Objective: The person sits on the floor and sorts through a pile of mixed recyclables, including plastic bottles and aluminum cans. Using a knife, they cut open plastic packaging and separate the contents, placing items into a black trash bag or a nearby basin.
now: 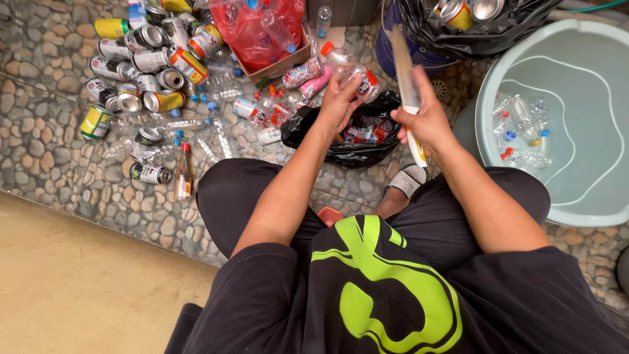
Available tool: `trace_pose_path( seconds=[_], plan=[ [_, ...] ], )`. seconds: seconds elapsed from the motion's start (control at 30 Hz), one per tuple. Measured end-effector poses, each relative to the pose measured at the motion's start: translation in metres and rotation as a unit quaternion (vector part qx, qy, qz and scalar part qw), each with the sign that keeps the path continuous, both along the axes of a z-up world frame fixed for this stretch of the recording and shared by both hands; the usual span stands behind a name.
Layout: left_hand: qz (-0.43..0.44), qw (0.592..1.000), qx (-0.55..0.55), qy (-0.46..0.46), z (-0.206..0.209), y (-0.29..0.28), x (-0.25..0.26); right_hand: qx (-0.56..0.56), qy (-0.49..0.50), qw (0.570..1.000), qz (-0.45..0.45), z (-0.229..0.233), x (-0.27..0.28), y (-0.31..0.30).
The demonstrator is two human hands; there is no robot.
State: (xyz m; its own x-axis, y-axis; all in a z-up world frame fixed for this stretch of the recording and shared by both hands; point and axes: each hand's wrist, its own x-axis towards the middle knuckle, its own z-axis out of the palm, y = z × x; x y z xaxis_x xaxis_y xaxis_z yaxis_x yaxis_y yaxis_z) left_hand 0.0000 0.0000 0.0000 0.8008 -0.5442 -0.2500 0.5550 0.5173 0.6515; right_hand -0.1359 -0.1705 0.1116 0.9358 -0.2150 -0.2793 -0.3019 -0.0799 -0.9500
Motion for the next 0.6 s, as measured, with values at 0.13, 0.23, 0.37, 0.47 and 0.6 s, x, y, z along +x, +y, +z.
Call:
trace_pose_path(
  seconds=[0.13,0.23,0.37,0.47,0.6],
  plan=[
    [0.107,0.994,0.033,-0.019,-0.033,0.008,0.016,0.192,0.099,0.976,-0.009,0.01,-0.002,0.009],
    [0.135,0.984,0.067,-0.097,-0.052,0.012,0.016,0.226,0.106,0.965,-0.078,-0.003,0.004,0.026],
    [0.041,0.984,0.019,-0.171,-0.024,-0.006,-0.031,0.169,0.022,0.976,-0.132,-0.018,0.018,0.017],
    [-0.038,0.977,-0.024,-0.208,0.024,0.003,-0.041,0.17,0.009,0.976,-0.134,-0.014,0.021,0.001],
    [-0.24,0.959,-0.088,-0.122,0.064,0.039,-0.021,0.22,-0.028,0.972,-0.073,0.012,0.023,-0.019]
  ],
)
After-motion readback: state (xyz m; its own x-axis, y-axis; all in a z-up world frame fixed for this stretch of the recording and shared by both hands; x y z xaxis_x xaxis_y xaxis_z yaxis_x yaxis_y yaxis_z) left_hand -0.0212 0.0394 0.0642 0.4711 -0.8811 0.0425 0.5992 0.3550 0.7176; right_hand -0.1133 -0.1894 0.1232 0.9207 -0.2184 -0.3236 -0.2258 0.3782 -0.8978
